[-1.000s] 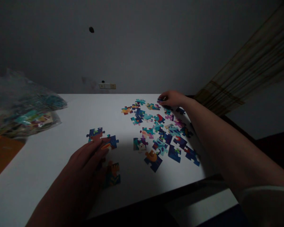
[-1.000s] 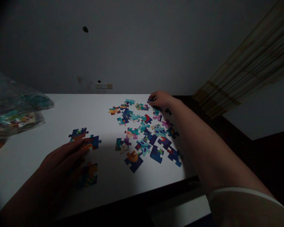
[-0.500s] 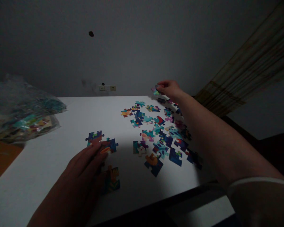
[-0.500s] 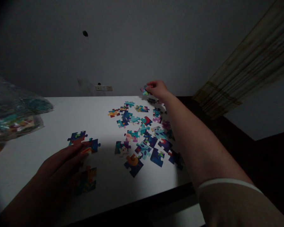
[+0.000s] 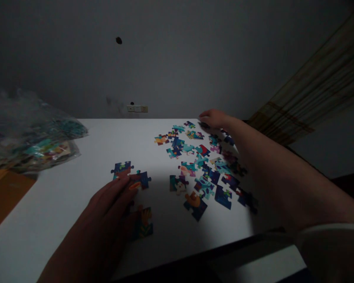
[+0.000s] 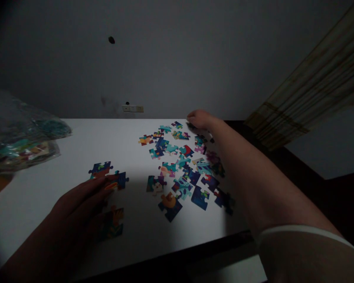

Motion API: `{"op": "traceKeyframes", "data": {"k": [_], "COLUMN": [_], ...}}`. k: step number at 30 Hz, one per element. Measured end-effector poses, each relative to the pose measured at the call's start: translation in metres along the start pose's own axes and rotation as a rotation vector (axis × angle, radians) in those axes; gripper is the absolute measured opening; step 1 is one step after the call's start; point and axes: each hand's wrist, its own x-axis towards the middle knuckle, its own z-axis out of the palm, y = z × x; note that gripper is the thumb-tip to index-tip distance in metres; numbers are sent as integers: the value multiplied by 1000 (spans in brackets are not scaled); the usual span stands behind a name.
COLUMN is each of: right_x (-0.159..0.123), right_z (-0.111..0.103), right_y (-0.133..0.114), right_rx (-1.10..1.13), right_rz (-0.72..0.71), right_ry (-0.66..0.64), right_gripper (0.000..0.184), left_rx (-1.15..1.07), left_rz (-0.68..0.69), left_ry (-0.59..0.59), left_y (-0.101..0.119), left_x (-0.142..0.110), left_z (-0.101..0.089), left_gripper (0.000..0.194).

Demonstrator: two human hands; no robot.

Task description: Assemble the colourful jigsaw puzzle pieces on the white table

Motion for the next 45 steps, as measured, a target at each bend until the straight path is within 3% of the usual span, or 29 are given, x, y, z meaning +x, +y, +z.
{"op": "traceKeyframes", "data": {"k": [6,17,26,29,32,37,45], "right_x": [-32,-44,-71,-75,-78,-79,-74], "right_z": [12,14,10,8,19,45,47], "right_y": [13,-5,-22,-43,-80,-138,-168], "right_rx": [-165,-272,-198,-131,-21,167,299], "right_rz": [-67,-54,-85,-122,-240,-459,-468], "right_ry": [-96,-69,-47,-28,-8,-134,-170], "right_gripper": [49,40,32,34,41,62,64], "left_rx": [27,24,-10,-20,1,60,-9], "left_rz": [20,32,47,19,-36,-207,-195], "left_ry": [-17,-20,-16,-1,16,41,76], "left_y": [12,14,20,22,23,25,28], "left_x": [8,12,17,18,21,27,30], "left_z": [-12,-10,-14,-16,-16,-18,-21], "left_gripper": [52,48,46,45,44,42,37]}}
